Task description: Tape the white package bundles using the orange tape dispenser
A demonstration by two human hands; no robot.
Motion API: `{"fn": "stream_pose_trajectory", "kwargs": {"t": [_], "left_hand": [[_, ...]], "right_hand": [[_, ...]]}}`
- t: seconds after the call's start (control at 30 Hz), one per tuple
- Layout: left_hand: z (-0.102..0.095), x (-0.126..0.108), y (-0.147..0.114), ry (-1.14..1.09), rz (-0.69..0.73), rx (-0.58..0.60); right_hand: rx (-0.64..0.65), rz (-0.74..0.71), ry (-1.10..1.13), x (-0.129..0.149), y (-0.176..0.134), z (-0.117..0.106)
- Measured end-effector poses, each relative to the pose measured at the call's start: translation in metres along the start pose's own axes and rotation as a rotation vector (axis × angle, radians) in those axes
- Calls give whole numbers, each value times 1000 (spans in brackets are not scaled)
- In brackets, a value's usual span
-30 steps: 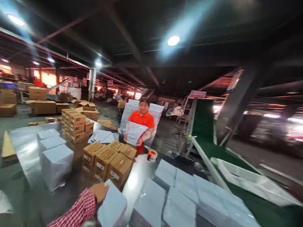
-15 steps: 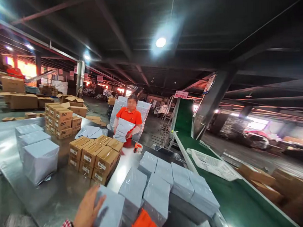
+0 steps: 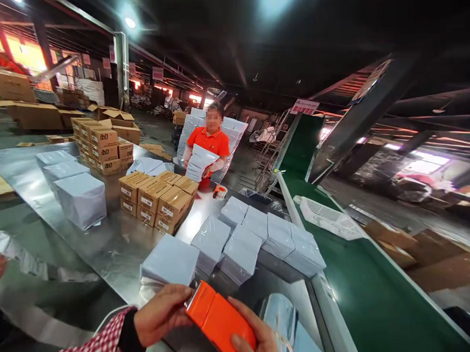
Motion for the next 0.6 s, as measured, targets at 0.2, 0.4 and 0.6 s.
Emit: {"fn": "stream_pose_trajectory", "kwargs": {"t": [0.2,0.4,0.6], "left_hand": [[-7,-2,18,293,81,-169],[-46,-75,15,772,385,-372],[-146,-192,-15,887,436,-824]], "right_hand": [[123,-79,-67,20,17,15],[221,-154,-4,55,68,19],[259,-112,-170,25,99,-56]]}}
Point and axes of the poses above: each hand's wrist, its own y-axis towards the middle knuckle, its own z-axis out of the palm, x = y × z, the point moved 2 cm from there along y, towards the middle knuckle, and after that the axes turned 1 degree about y, right-handed, at the moved point
